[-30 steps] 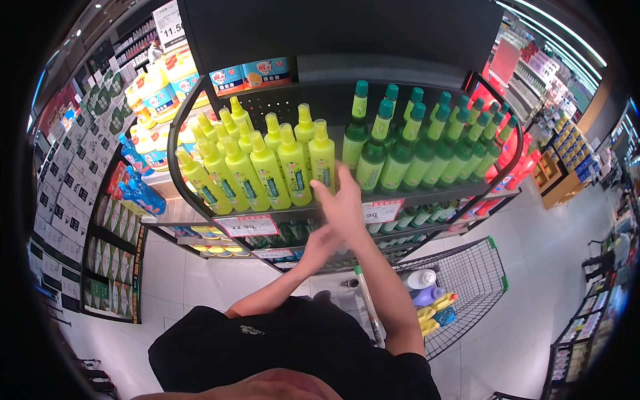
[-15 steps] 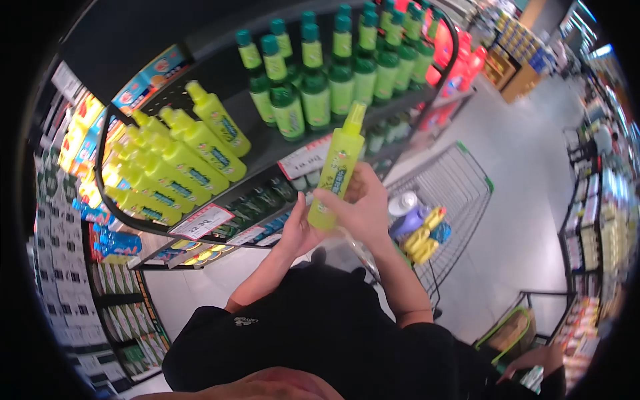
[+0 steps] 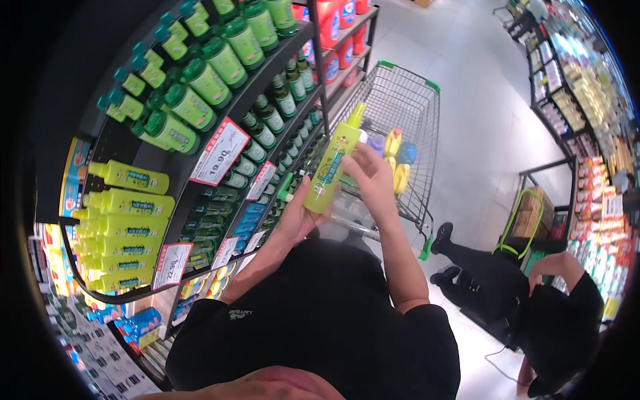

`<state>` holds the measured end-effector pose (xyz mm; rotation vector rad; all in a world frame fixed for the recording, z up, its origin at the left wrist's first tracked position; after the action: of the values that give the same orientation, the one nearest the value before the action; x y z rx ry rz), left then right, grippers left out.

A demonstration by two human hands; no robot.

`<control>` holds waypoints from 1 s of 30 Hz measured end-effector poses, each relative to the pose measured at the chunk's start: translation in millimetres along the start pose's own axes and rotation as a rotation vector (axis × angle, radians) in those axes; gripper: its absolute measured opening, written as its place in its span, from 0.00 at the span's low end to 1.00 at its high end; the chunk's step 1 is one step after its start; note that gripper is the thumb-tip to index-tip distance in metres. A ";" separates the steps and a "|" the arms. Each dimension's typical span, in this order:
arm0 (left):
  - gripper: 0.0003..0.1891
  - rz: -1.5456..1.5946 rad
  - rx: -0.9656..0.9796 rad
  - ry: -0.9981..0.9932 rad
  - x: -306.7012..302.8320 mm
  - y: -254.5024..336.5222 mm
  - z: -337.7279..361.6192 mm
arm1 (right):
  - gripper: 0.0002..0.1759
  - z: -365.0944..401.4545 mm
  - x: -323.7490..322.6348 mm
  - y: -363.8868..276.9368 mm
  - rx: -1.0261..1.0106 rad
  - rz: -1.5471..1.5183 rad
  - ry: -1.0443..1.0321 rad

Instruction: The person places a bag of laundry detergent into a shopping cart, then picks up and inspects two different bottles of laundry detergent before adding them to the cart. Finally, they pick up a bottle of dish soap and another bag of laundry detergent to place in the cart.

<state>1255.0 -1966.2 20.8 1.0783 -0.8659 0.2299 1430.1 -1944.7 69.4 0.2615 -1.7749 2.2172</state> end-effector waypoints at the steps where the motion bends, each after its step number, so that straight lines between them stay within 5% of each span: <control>1: 0.34 0.004 -0.016 -0.032 -1.3 -7.0 -2.8 | 0.25 3.9 -7.9 -2.2 0.015 -0.018 0.031; 6: 0.24 -0.491 0.138 -0.009 1.7 -27.3 -13.0 | 0.29 16.7 -44.8 -6.2 -0.072 0.040 0.125; 9: 0.28 -0.748 0.499 -0.059 13.6 -23.0 -21.9 | 0.30 28.7 -55.2 -9.9 -0.081 0.037 0.117; 13: 0.31 -0.897 0.530 -0.100 -1.7 -24.6 -30.7 | 0.32 43.6 -72.0 4.5 -0.072 0.070 0.076; 19: 0.23 -0.304 -0.216 -0.352 -25.3 -46.7 -14.1 | 0.29 73.5 -119.5 36.1 0.013 -0.010 -0.169; 20: 0.26 -0.390 -0.199 -0.360 -27.2 -53.9 -10.6 | 0.29 78.0 -122.9 40.2 0.067 -0.047 -0.144; 24: 0.32 -0.199 -0.627 -0.130 -45.2 -75.4 -7.7 | 0.22 81.3 -112.4 33.0 0.043 0.036 -0.310; 27: 0.33 -0.008 -0.733 -0.097 -70.6 -88.0 -13.0 | 0.15 73.4 -102.9 36.2 0.009 0.176 -0.364; 30: 0.28 -0.254 -0.376 0.141 -78.9 -88.9 -23.9 | 0.11 62.0 -101.9 49.1 0.084 0.034 -0.219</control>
<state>1264.4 -1970.8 -100.0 0.7983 -0.6068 -0.0687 1507.4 -2026.1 5.8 0.5143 -1.8070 2.3685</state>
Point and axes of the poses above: each hand's wrist, its own z-axis away from the middle knuckle, its own x-axis out of the palm, y = z × x, the point moved 4 cm from there along -z, towards the middle knuckle, and after that the axes turned 10 degrees about x, right-handed, at the moved point
